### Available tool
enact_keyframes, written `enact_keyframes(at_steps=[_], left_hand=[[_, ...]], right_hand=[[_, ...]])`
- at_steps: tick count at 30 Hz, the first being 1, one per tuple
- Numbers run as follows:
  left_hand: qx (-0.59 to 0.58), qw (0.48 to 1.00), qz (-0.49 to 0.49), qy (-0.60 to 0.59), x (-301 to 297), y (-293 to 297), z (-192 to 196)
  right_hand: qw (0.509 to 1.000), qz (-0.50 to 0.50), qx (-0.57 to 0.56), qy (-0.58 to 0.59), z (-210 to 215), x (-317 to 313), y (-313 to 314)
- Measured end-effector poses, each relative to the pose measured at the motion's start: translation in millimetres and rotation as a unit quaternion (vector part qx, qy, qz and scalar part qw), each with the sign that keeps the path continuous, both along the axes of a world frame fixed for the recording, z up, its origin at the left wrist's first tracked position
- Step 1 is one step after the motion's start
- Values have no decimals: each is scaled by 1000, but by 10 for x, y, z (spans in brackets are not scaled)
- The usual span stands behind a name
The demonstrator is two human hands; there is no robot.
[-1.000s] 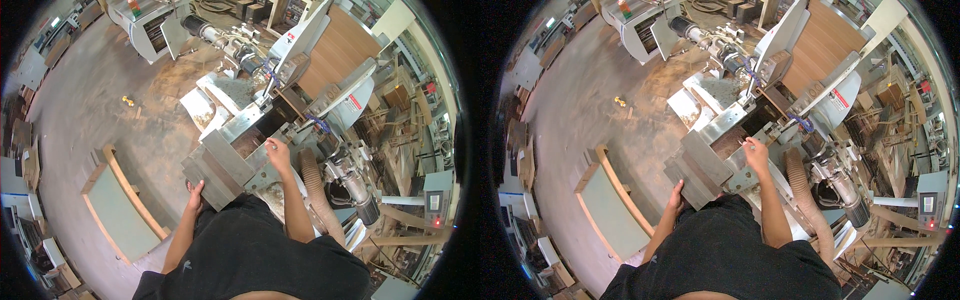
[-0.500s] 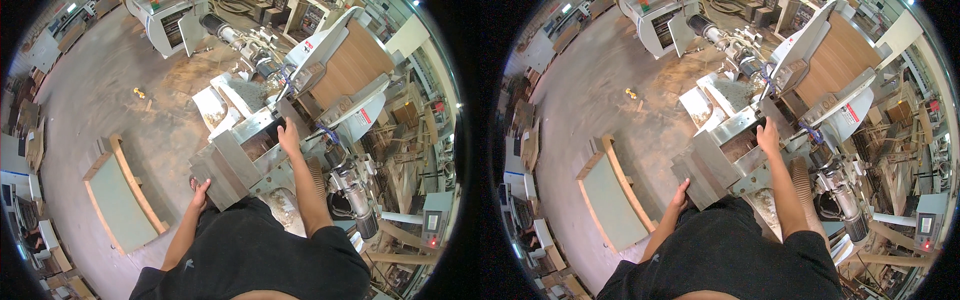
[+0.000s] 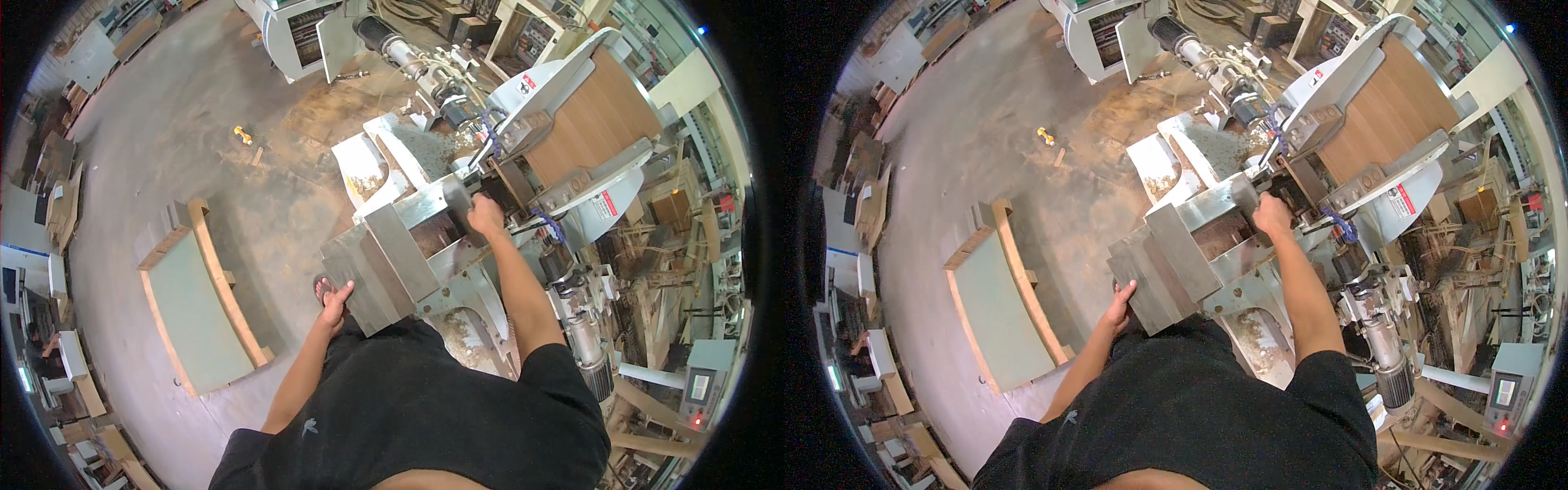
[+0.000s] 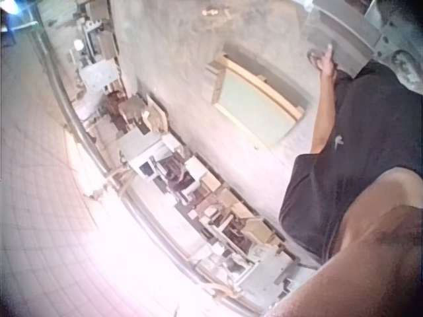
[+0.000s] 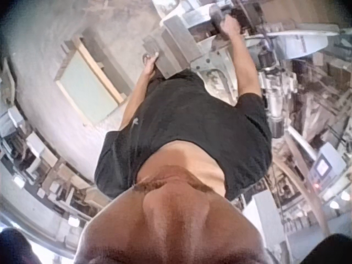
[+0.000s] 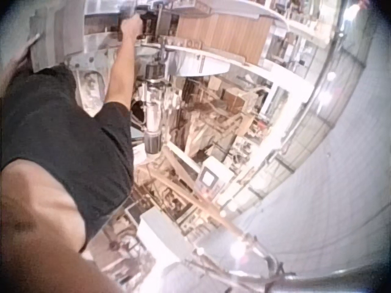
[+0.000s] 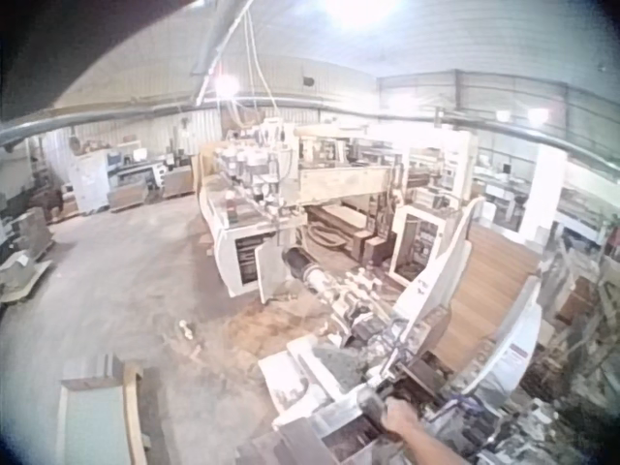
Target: The person picks up wooden blocks from a stack by hand and feeds them one at a time into the intake of a woodworking machine.
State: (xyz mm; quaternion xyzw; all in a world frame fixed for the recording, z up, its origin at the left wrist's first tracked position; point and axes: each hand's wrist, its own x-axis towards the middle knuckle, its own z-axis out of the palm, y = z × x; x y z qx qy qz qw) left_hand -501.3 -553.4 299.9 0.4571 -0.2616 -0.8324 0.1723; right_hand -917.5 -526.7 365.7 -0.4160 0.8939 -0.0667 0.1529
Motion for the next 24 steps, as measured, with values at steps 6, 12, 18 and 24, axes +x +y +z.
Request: enact_keyframes(at_steps=[6,12,18,24], left_hand=[[-9,1000,-28,-8,93,-33,-234],[11,998,-58,34,-11,-43,-158],[31,997,-40,51,114,-87,-372],[38,996,-65,57,60,-94,-226]], right_hand=[[936,-23,-5,-351,-371,522,-61],[977,40,-2,-211,-851,774,-28],[976,21,-105,-191,-582,948,173],[957,-106,-175,-204,-746,1095,689]])
